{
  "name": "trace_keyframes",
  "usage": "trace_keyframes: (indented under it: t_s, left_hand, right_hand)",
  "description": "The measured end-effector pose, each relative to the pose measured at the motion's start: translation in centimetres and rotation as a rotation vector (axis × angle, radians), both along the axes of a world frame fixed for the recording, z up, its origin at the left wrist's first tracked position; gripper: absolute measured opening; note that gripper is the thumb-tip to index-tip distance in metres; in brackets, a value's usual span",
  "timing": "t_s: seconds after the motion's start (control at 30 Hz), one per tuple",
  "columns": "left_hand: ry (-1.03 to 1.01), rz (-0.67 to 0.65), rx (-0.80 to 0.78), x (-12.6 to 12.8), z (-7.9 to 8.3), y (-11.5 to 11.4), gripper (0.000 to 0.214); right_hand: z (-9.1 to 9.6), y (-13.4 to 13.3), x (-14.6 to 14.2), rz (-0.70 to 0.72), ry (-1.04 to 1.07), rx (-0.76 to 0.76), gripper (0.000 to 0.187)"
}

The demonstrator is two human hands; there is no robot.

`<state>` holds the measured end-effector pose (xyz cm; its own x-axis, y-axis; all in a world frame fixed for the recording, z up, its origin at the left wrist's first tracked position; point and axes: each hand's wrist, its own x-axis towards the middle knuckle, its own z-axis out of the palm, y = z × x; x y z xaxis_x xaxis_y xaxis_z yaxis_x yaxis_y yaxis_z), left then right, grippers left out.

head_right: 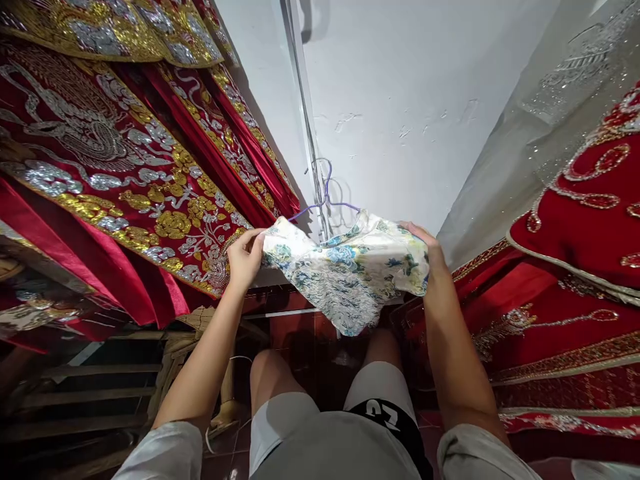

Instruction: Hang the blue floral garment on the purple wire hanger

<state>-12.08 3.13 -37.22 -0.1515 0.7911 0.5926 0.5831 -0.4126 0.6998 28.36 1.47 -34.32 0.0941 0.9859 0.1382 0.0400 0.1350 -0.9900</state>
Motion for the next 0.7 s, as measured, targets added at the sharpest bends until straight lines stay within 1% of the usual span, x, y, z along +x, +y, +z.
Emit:
trace_keyframes:
  t_s: [0.03, 0.1, 0.17, 0.2, 0.23, 0.27, 0.33, 0.37, 0.43, 0.5, 0.53, 0.6, 0.7]
  left_hand:
    - [0.028, 0.0, 0.023, 0.4, 1.0, 0.3, 0.032]
    - [0.12, -0.028, 0.053, 1.6, 3.0, 1.0, 0.032]
    - [0.242, -0.079, 0.091, 2.9, 4.4, 1.2, 0.031]
    - [0.298, -0.122, 0.11, 3.7, 4.6, 1.0, 0.031]
    - [0.341, -0.176, 0.121, 4.5, 4.5, 0.8, 0.033]
    - [0.362, -0.235, 0.119, 5.3, 4.1, 0.5, 0.035]
    - [0.338, -0.338, 0.072, 6.8, 2.4, -0.2, 0.031]
    - [0.308, -0.371, 0.037, 7.4, 1.3, -0.5, 0.029]
    - [0.221, -0.399, -0.014, 8.4, -0.7, -0.7, 0.031]
    - [0.105, -0.434, -0.016, 9.1, -1.9, -0.4, 0.036]
    - [0.032, -0.457, -0.008, 9.3, -2.0, -0.2, 0.037]
    - [-0.159, -0.504, 0.025, 9.9, -1.3, 0.6, 0.04]
    - [-0.384, -0.534, 0.073, 10.9, 1.4, 2.5, 0.041]
  right_hand:
    - [0.8, -0.8, 0.2, 0.026, 0.077, -0.026, 0.056]
    - [2.0, -2.7, 0.5, 0.107, 0.137, -0.052, 0.053]
    - [2.3, -4.8, 0.1, 0.207, 0.157, -0.081, 0.052]
    - [2.1, -5.8, -0.4, 0.246, 0.172, -0.094, 0.053]
    - [1.6, -6.8, -1.3, 0.264, 0.194, -0.093, 0.052]
    - [0.9, -7.8, -2.3, 0.269, 0.222, -0.078, 0.052]
    - [-0.7, -9.3, -4.8, 0.384, 0.211, -0.085, 0.052]
    - [-1.5, -9.8, -6.1, 0.45, 0.19, -0.071, 0.05]
    - [-2.8, -10.3, -8.4, 0.599, 0.144, -0.033, 0.044]
    - [-3.6, -10.5, -9.7, 0.698, 0.146, 0.026, 0.039]
    - [-3.8, -10.5, -10.0, 0.719, 0.168, 0.06, 0.039]
    - [-4.3, -10.5, -10.1, 0.714, 0.24, 0.134, 0.04]
    - [-5.2, -10.5, -9.5, 0.664, 0.336, 0.189, 0.028]
